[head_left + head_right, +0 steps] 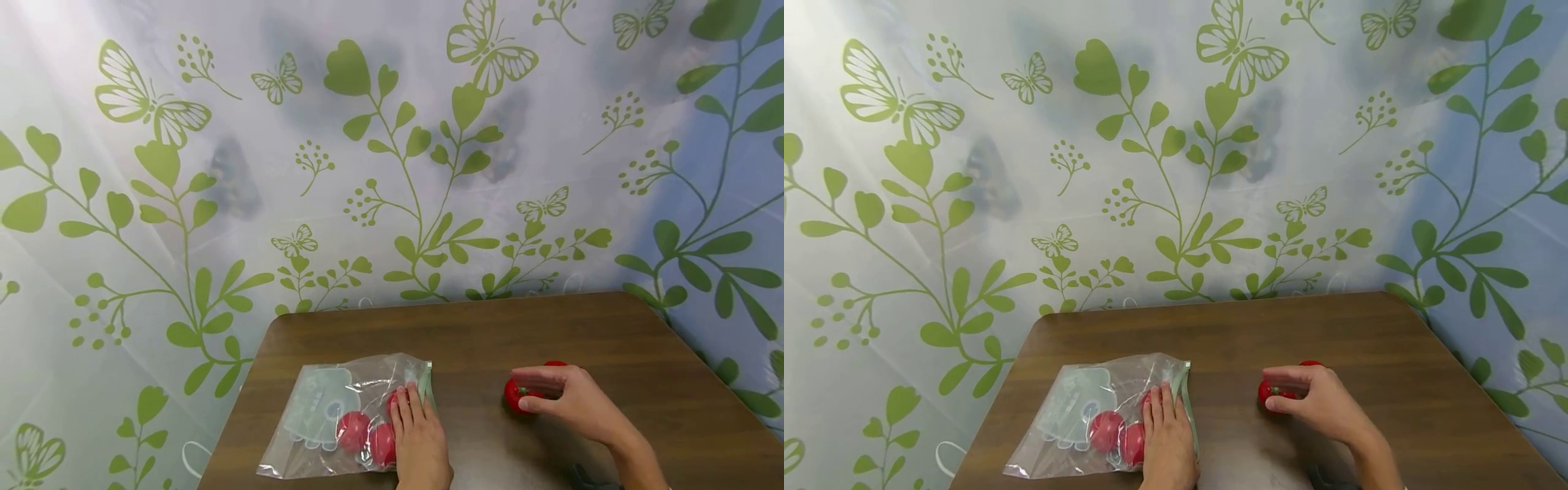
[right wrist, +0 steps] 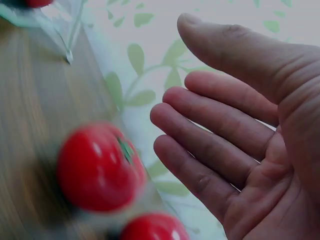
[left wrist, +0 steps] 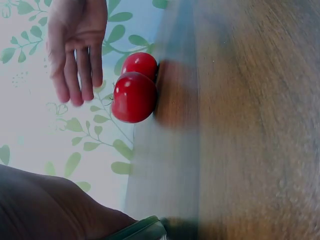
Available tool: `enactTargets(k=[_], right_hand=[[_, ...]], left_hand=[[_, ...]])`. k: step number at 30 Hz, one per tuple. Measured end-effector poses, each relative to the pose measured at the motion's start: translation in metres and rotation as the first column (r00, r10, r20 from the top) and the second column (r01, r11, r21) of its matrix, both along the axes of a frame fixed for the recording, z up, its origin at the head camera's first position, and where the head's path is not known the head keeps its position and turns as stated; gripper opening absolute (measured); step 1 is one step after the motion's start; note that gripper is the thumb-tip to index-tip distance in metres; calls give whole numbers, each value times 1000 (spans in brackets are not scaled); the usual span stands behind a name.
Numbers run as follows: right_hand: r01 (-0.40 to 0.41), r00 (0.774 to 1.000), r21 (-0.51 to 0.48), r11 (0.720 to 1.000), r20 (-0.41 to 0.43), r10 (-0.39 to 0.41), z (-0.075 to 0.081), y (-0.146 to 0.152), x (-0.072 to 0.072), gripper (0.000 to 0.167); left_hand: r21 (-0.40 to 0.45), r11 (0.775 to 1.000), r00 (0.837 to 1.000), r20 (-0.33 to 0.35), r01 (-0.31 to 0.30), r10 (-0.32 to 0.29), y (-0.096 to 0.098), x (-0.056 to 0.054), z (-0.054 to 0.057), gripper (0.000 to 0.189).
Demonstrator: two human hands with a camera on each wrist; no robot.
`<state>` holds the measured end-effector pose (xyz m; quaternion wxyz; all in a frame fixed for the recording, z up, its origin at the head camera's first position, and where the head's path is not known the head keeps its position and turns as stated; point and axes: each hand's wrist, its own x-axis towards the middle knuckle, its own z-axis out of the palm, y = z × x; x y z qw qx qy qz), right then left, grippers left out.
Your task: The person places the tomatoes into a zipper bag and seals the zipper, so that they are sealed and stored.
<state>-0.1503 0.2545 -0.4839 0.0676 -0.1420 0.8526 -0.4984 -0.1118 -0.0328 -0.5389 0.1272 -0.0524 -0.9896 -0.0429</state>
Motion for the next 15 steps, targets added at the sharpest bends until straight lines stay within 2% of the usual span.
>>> enactTargets(k=[4,15], right_hand=[[14,1000,-6,1000,23,-14,3,21,7,52],[121,993,125,985,-12,-121,3,62,14,54]], left_hand=[[-3,1000,1000,21,-1,1,0,0,-1,100],[20,1000,996,90,-1,0,0,-2,3,102]])
